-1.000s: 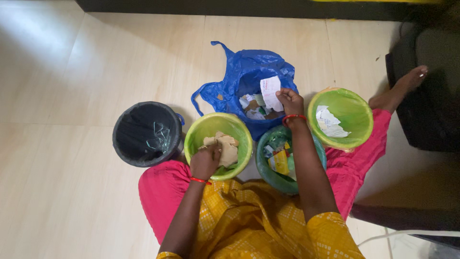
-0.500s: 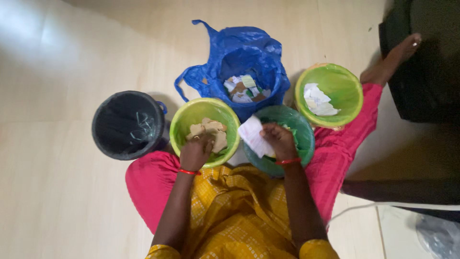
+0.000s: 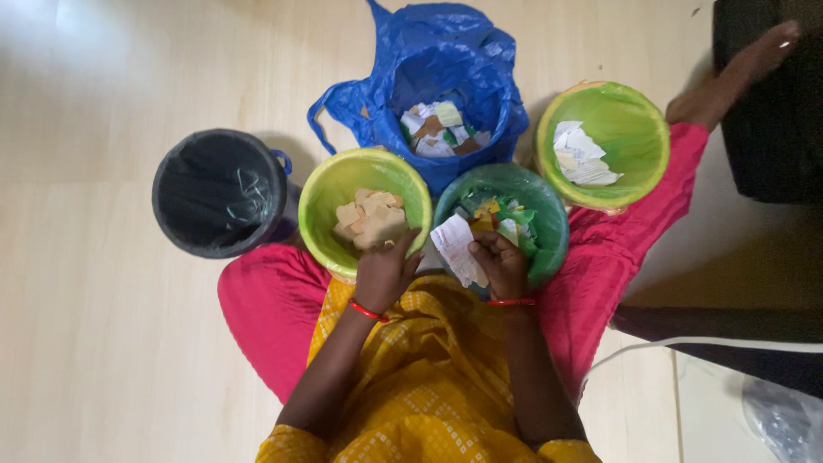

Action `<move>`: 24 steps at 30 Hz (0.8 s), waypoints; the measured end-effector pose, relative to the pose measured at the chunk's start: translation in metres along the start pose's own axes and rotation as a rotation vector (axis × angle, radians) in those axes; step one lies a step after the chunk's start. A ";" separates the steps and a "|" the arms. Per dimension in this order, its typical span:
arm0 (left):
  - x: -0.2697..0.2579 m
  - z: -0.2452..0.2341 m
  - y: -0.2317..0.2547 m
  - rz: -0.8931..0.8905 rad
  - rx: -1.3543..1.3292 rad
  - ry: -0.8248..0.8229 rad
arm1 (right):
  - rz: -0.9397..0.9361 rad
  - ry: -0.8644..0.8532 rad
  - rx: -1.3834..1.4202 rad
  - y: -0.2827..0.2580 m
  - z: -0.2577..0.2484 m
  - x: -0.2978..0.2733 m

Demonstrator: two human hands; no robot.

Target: The person sits on the floor and sorts waste items from a blue plastic bag into three separate bowls. They pick up pieces of paper, cardboard, and plastic packaging, then place each item into the corresponding bowl based on material type.

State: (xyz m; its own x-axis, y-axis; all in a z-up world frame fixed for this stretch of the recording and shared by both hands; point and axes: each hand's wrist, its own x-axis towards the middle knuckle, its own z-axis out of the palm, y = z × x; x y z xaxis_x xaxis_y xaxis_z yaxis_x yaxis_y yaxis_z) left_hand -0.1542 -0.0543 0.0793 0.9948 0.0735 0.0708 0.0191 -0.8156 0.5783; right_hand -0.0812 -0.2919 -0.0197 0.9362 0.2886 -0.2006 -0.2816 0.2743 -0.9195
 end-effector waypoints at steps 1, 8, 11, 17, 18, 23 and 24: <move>-0.001 -0.003 0.002 0.058 -0.114 0.061 | 0.003 0.013 -0.039 0.001 0.003 -0.001; 0.008 0.000 -0.007 0.308 -0.516 0.162 | -0.062 0.038 -0.139 0.011 0.016 -0.006; 0.009 0.006 -0.014 0.295 -0.565 0.145 | -0.068 0.027 -0.130 0.011 0.015 -0.005; 0.012 0.012 -0.021 0.342 -0.613 0.151 | -0.047 0.005 -0.170 0.007 0.026 0.001; 0.013 0.013 -0.022 0.357 -0.631 0.156 | -0.053 -0.013 -0.181 0.005 0.028 0.001; 0.015 0.025 -0.036 0.249 -0.761 0.219 | -0.093 -0.001 -0.148 -0.012 0.041 -0.004; 0.014 0.028 -0.039 0.223 -0.796 0.228 | -0.142 0.009 -0.170 -0.016 0.044 -0.006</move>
